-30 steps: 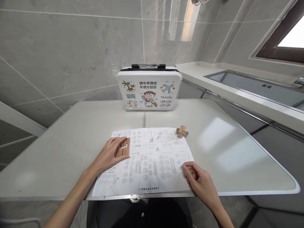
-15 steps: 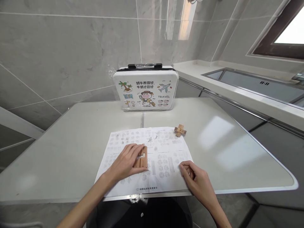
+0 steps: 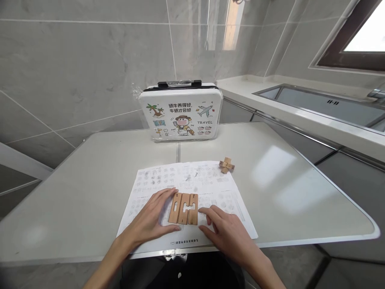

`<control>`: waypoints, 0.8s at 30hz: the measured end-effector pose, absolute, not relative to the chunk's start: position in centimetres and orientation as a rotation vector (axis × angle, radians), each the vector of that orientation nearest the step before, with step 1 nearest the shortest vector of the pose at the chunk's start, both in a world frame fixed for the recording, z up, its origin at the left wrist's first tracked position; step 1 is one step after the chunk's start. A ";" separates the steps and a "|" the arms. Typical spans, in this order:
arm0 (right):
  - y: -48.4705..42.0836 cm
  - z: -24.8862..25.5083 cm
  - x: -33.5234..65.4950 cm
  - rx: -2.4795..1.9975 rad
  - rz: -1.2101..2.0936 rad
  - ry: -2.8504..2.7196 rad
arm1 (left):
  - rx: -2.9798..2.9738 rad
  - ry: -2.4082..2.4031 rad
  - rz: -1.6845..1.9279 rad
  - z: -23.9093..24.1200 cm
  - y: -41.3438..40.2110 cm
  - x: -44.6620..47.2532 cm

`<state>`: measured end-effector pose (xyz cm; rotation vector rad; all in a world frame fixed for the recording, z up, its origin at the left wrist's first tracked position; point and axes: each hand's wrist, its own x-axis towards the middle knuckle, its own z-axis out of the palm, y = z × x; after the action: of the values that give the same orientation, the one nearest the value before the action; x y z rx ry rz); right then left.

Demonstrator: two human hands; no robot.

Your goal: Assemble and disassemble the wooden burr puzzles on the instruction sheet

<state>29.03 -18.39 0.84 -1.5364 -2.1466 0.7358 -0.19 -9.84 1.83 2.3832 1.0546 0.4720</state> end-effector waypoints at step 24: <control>-15.5 4.6 23.2 -0.847 1.154 -2.019 | 0.583 0.760 0.959 2.0 -15.4 1.4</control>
<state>23.16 -15.50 4.64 -0.8473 -2.0192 1.1540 1.44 -15.43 2.01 0.5829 0.7598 0.9593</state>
